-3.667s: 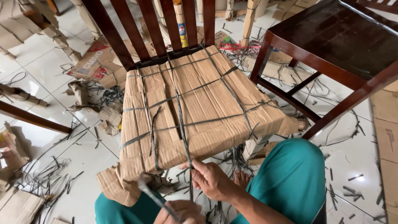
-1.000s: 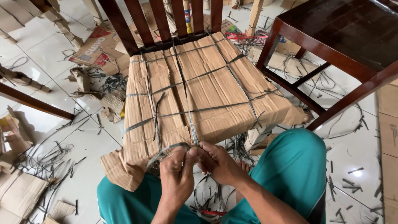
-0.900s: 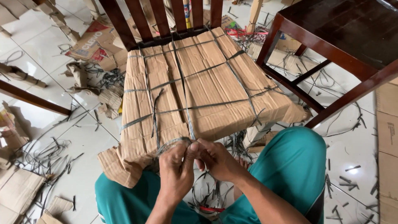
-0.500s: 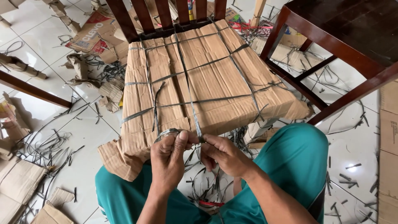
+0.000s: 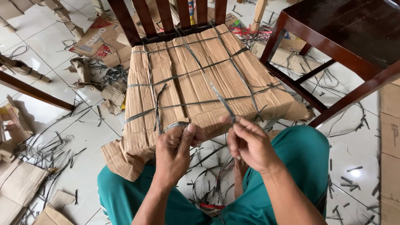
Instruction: Securing cardboard packaging to a wooden chair seat using plastic straps and manual knotting.
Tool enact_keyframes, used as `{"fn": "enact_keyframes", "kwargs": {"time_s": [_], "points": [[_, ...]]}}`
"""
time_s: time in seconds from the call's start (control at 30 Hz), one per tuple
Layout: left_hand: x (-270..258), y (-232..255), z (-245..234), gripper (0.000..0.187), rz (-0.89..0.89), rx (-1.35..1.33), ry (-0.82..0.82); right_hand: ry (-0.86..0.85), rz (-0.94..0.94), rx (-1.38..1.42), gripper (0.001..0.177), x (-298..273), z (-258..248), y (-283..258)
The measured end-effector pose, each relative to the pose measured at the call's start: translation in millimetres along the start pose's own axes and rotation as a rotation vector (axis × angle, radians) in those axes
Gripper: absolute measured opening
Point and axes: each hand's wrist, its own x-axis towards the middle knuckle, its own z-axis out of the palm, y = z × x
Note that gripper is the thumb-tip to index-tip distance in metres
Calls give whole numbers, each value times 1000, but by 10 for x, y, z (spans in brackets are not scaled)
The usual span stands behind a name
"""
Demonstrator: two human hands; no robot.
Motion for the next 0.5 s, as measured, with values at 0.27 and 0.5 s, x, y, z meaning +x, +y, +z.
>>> {"fn": "enact_keyframes", "kwargs": {"time_s": [0.27, 0.5], "points": [[-60, 43, 41, 36, 205, 140, 1, -45, 5, -313, 40, -107, 169, -29], [-734, 247, 340, 21, 449, 471, -356, -21, 205, -299, 39, 15, 404, 103]]}}
